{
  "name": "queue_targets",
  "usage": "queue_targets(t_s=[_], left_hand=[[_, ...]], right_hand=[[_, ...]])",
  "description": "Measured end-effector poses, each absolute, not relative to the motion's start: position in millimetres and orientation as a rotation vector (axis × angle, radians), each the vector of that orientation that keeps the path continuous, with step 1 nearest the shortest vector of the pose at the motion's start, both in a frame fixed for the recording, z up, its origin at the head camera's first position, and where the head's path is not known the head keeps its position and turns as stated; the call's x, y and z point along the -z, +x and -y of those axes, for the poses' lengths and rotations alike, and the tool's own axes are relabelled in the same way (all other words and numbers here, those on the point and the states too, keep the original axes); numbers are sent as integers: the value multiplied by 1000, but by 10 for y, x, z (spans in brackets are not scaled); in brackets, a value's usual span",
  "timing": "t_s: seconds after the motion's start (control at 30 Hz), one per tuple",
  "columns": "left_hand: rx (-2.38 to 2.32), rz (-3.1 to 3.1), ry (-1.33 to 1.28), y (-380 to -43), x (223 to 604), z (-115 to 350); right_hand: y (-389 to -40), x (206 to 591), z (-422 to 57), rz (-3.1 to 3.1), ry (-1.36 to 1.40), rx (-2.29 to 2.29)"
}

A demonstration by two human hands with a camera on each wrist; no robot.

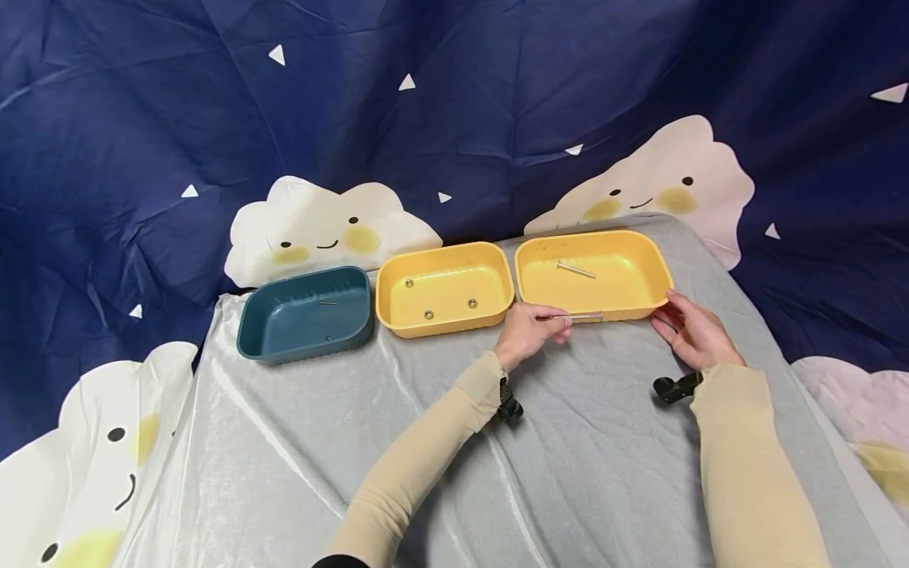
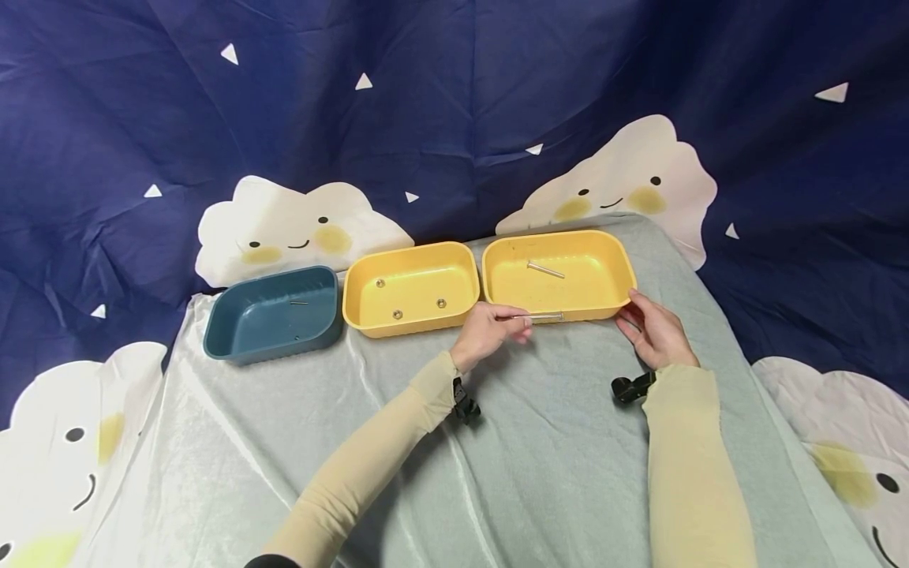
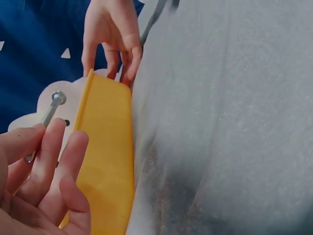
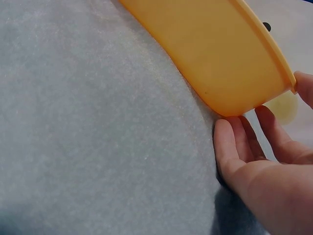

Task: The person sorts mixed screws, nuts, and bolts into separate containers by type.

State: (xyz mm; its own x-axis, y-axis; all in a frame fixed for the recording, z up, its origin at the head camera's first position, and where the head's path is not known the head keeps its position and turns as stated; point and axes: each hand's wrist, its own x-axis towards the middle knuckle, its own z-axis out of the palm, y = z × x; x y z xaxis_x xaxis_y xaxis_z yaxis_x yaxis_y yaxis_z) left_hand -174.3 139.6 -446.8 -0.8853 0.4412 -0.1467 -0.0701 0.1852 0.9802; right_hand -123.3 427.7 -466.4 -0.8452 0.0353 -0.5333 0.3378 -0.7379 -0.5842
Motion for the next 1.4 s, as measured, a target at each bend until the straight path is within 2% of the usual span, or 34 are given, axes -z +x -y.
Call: queue_targets(t_s=[0.73, 1.4], left_hand=[[-1898, -2075, 186, -1870, 4480, -1325], [-1817, -2203, 117, -1902, 4542, -1364]], right_hand=[[-1240, 4675, -4289, -1053, 783, 2673], [-1252, 4687, -4281, -1086, 801, 2648]])
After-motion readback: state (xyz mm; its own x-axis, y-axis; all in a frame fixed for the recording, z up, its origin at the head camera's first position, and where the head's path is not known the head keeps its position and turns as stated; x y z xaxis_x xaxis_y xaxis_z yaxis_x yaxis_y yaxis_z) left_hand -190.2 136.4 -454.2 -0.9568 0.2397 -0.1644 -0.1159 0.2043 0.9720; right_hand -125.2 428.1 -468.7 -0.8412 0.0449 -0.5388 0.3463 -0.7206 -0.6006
